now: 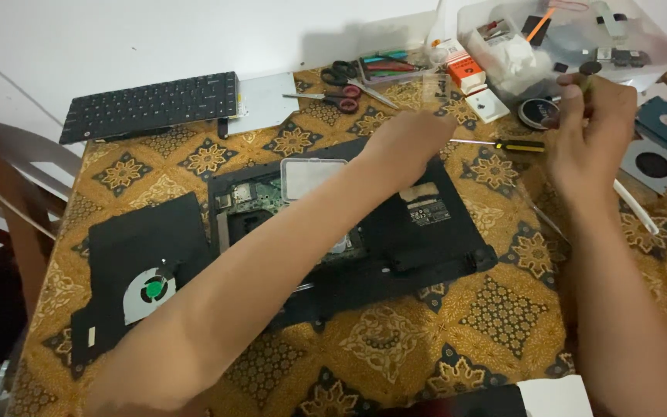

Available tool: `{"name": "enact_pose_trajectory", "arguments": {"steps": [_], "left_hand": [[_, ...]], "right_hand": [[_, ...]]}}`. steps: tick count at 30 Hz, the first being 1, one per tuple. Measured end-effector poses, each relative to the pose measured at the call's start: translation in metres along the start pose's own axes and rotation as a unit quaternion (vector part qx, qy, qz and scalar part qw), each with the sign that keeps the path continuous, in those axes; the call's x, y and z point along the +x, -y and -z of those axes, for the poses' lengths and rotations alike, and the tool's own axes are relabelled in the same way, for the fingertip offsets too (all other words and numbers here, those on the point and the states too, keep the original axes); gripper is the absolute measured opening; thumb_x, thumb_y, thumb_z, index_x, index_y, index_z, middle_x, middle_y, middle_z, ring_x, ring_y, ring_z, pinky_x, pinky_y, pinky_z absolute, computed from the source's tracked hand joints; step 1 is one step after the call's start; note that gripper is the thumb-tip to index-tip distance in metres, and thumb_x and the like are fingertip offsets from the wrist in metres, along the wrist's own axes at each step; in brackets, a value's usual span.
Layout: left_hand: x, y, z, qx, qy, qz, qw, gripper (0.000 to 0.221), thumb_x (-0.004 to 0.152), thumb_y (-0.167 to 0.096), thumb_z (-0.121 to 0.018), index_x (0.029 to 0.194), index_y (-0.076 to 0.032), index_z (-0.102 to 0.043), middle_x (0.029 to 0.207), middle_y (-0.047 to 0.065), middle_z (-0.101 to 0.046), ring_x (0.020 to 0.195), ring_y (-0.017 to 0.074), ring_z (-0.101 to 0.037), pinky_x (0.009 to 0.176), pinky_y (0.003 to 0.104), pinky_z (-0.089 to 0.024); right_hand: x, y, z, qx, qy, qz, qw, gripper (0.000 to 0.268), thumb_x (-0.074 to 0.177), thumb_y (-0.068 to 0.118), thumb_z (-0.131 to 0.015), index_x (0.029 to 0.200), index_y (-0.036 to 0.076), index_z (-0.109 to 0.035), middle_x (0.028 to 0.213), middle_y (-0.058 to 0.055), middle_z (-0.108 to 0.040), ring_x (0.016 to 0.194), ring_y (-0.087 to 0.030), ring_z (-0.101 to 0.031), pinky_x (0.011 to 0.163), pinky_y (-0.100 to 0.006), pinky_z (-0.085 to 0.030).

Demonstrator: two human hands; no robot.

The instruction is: Removing and replacing the back cover of a laptop using a screwdriver

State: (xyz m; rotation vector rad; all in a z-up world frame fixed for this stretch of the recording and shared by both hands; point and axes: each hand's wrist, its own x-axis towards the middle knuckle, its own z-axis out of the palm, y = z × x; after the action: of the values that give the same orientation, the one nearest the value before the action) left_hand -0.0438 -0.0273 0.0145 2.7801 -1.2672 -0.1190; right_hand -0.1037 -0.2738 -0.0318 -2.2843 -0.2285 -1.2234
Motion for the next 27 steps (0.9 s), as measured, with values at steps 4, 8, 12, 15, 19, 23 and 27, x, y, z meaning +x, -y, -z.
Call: {"name": "enact_pose_trajectory", "arguments": {"steps": [4,8,12,15,19,23,27], "left_hand": [[0.005,0.005,-0.007,-0.034,-0.017,0.012,0.999,0.036,0.085,0.018,-0.056,0.110,-0.008,-0.052,0.083,0.015,-0.056,0.066,0.0347,-0.058,0.046,0.045,-0.039],[0.004,-0.001,-0.002,-0.020,-0.007,0.024,0.999,0.037,0.085,0.016,-0.058,0.114,-0.006,-0.052,0.082,0.014,-0.057,0.070,0.0359,-0.061,0.048,0.046,-0.043],[0.005,-0.004,-0.005,0.019,-0.002,0.017,1.000,0.043,0.080,0.017,-0.063,0.115,-0.007,-0.053,0.097,0.015,-0.064,0.089,0.0411,-0.067,0.060,0.052,-0.056],[0.004,-0.004,-0.012,0.040,-0.023,0.001,0.999,0.041,0.080,0.020,-0.062,0.108,-0.010,-0.054,0.097,0.012,-0.068,0.099,0.0391,-0.066,0.060,0.050,-0.059],[0.007,-0.003,-0.021,0.055,-0.056,-0.015,0.997,0.032,0.087,0.011,-0.063,0.109,-0.011,-0.055,0.096,0.011,-0.069,0.089,0.0394,-0.071,0.059,0.052,-0.061],[0.002,-0.007,-0.010,0.000,-0.005,0.033,0.999,0.050,0.082,0.021,-0.058,0.122,-0.008,-0.052,0.074,0.007,-0.053,0.060,0.0268,-0.052,0.042,0.041,-0.042],[-0.013,-0.011,0.000,-0.050,-0.018,0.074,0.996,0.070,0.073,-0.030,-0.100,0.115,-0.009,-0.049,0.098,0.015,-0.067,0.079,0.0340,-0.071,0.062,0.049,-0.060]], "right_hand": [[-0.001,0.001,0.001,-0.001,0.010,0.014,1.000,0.028,0.127,0.010,-0.046,0.129,-0.005,-0.070,0.110,-0.021,-0.058,0.114,-0.039,-0.045,0.090,-0.049,-0.037],[-0.002,-0.004,0.000,-0.003,0.001,0.013,1.000,0.022,0.123,0.003,-0.051,0.127,-0.005,-0.071,0.114,-0.023,-0.060,0.115,-0.040,-0.047,0.091,-0.049,-0.038],[-0.004,-0.010,-0.001,-0.016,0.005,0.008,1.000,0.025,0.124,0.007,-0.049,0.124,-0.003,-0.072,0.111,-0.020,-0.063,0.115,-0.039,-0.047,0.090,-0.049,-0.037],[-0.005,-0.019,-0.004,-0.029,-0.005,0.019,0.999,0.020,0.123,0.003,-0.052,0.117,-0.003,-0.070,0.112,-0.023,-0.064,0.112,-0.041,-0.049,0.089,-0.050,-0.037],[-0.004,-0.004,0.002,-0.035,-0.008,0.030,0.999,0.023,0.123,0.004,-0.052,0.129,-0.002,-0.074,0.108,-0.020,-0.061,0.113,-0.038,-0.048,0.093,-0.048,-0.036],[-0.001,0.002,-0.007,0.007,-0.006,0.008,1.000,0.024,0.125,0.014,-0.052,0.121,-0.003,-0.069,0.116,-0.021,-0.059,0.116,-0.037,-0.047,0.094,-0.050,-0.038],[-0.005,0.024,-0.020,0.010,0.049,-0.024,0.998,0.028,0.122,0.022,-0.059,0.140,0.007,-0.072,0.104,-0.011,-0.051,0.099,-0.029,-0.041,0.083,-0.045,-0.030]]}}
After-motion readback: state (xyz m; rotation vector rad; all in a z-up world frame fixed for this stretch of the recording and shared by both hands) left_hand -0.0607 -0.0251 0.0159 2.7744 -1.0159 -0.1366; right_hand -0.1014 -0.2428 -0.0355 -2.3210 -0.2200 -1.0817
